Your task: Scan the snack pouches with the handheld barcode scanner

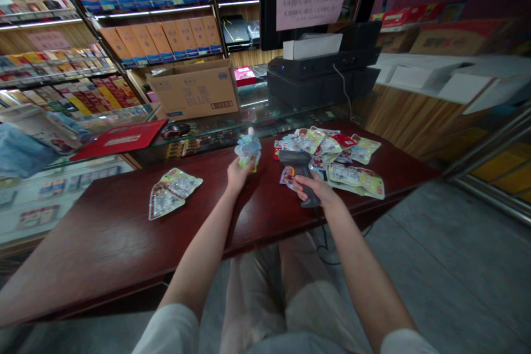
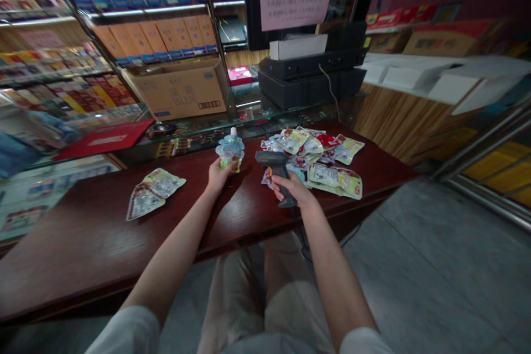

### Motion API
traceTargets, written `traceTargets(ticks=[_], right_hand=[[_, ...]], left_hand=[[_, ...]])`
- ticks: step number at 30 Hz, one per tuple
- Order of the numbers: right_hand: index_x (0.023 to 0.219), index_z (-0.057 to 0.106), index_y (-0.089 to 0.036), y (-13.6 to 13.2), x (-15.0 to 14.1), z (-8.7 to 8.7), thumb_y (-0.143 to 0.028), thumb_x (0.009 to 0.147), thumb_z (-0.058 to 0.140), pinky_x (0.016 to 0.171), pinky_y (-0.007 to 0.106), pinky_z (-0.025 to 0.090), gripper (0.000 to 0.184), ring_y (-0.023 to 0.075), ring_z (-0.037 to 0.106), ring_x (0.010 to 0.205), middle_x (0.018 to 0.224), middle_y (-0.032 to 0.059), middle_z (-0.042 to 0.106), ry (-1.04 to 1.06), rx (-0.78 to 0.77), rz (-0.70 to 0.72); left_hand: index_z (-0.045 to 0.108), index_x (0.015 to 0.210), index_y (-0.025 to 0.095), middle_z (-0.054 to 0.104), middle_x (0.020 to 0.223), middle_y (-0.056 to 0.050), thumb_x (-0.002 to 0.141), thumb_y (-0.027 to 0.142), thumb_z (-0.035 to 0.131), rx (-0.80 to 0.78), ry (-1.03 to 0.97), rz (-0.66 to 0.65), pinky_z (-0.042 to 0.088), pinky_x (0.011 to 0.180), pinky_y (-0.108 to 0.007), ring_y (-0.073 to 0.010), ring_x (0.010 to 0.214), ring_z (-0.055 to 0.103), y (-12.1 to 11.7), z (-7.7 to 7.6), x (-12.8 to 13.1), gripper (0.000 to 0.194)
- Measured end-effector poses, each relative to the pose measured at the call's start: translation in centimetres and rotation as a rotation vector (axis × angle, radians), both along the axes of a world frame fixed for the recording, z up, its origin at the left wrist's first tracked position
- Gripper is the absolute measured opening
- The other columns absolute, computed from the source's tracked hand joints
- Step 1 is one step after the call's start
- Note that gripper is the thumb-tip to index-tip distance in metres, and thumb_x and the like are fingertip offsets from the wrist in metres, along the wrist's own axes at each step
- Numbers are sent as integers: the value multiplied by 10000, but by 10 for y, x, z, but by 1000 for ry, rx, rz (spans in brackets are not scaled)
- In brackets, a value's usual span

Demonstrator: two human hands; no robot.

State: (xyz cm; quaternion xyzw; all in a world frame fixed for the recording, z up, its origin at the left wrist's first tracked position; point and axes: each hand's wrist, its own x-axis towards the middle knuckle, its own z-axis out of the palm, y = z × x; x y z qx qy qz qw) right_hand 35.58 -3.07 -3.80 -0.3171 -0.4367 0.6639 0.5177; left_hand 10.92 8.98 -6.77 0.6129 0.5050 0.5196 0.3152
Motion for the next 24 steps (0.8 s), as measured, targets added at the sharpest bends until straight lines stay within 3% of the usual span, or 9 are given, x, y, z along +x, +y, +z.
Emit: traceTargets(ticks=[9, 17, 24], right_hand=[[693, 490, -187, 1, -1, 0, -399, 724, 806, 349, 204, 304, 382, 53, 417, 354, 534, -53, 504, -46, 13, -73], [812, 546, -182, 2, -2, -2, -370, 721, 805, 351, 197, 279, 333, 53, 417, 346, 537, -63, 512, -32, -17, -73], [975, 593, -165, -1, -4, 3, -391, 698, 803, 357, 195, 271, 415, 56, 411, 345, 524, -75, 506, -51, -32, -76]], left_hand=[[708, 919, 129, 749, 863, -79, 712, 424, 694, -40, 197, 97, 491, 709, -274, -213, 789, 680, -7, 13, 1, 360], [713, 971, 131, 751, 866, -61, 714, 448, 699, -27, 48, 16, 503, 744, -285, -200, 771, 667, -8, 11, 2, 409], [647, 869, 173, 710, 800, -40, 748, 425, 680, -6, 131, 65, 479, 723, -282, -191, 735, 644, -9, 11, 0, 282]])
